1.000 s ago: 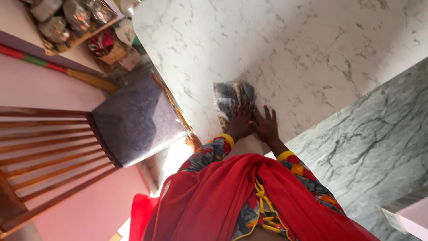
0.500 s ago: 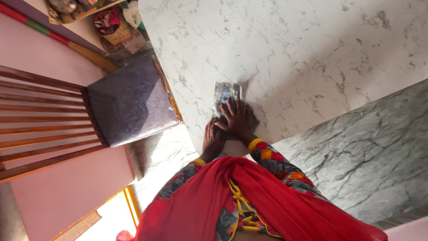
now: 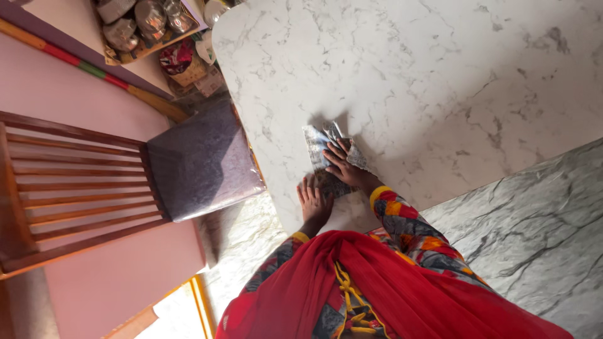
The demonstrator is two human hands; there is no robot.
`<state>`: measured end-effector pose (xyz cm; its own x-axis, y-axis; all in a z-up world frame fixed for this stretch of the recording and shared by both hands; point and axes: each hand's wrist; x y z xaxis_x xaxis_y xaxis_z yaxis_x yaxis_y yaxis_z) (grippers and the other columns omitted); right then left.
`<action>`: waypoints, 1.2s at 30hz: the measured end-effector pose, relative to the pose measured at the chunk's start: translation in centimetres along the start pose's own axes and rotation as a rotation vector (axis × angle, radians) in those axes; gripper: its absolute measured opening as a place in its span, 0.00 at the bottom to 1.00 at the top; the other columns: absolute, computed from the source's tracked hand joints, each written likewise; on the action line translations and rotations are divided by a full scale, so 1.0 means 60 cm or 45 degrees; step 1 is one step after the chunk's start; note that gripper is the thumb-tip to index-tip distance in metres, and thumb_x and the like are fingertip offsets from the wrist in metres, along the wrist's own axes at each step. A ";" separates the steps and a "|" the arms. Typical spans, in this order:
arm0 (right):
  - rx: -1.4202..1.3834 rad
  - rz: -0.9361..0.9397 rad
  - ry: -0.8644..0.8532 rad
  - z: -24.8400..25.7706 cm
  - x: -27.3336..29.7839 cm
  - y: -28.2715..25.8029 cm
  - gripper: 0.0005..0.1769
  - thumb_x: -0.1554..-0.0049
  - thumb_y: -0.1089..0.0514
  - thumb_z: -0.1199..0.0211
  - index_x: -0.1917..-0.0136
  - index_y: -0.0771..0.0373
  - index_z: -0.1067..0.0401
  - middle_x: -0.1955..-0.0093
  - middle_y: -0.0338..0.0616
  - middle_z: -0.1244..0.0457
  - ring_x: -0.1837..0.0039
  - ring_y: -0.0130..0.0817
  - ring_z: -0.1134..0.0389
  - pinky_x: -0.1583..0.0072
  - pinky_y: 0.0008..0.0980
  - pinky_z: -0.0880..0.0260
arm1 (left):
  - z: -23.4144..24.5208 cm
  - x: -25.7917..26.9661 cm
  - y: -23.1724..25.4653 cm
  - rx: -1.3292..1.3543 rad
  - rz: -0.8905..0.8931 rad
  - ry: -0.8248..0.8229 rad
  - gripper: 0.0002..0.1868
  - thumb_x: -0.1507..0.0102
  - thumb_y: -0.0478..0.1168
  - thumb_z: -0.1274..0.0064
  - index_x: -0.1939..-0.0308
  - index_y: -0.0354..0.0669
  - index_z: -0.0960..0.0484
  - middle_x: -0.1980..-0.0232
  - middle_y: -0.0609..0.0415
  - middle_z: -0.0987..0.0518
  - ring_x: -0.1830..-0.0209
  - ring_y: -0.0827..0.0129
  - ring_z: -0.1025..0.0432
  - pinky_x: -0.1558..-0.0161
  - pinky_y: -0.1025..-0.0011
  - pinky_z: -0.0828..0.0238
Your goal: The person wipes a white marble table surface with a cloth, moving systematically across the top. They then proceed to clean a wooden chair, wiping the seat, backrest, and legs with the same cloth.
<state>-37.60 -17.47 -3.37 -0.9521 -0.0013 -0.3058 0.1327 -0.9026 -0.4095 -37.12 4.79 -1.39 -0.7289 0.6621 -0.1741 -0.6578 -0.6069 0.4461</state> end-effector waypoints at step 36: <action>0.019 -1.396 0.415 0.467 0.151 0.588 0.44 0.28 0.37 0.55 0.13 0.65 0.64 0.11 0.57 0.75 0.13 0.57 0.63 0.22 0.49 0.42 | -0.143 -0.319 0.336 -0.335 0.378 -0.394 0.47 0.31 0.66 0.69 0.19 0.37 0.58 0.16 0.40 0.65 0.16 0.46 0.72 0.22 0.47 0.79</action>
<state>-49.29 -61.39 3.51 -0.4364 0.8998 0.0002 -0.7304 -0.3541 -0.5840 -38.05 -23.92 3.40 -0.8277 0.5193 0.2129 -0.4853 -0.8527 0.1934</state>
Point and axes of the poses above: each hand's wrist, its own x-axis away from the middle knuckle, its own z-axis out of the back of the hand, y = z × x
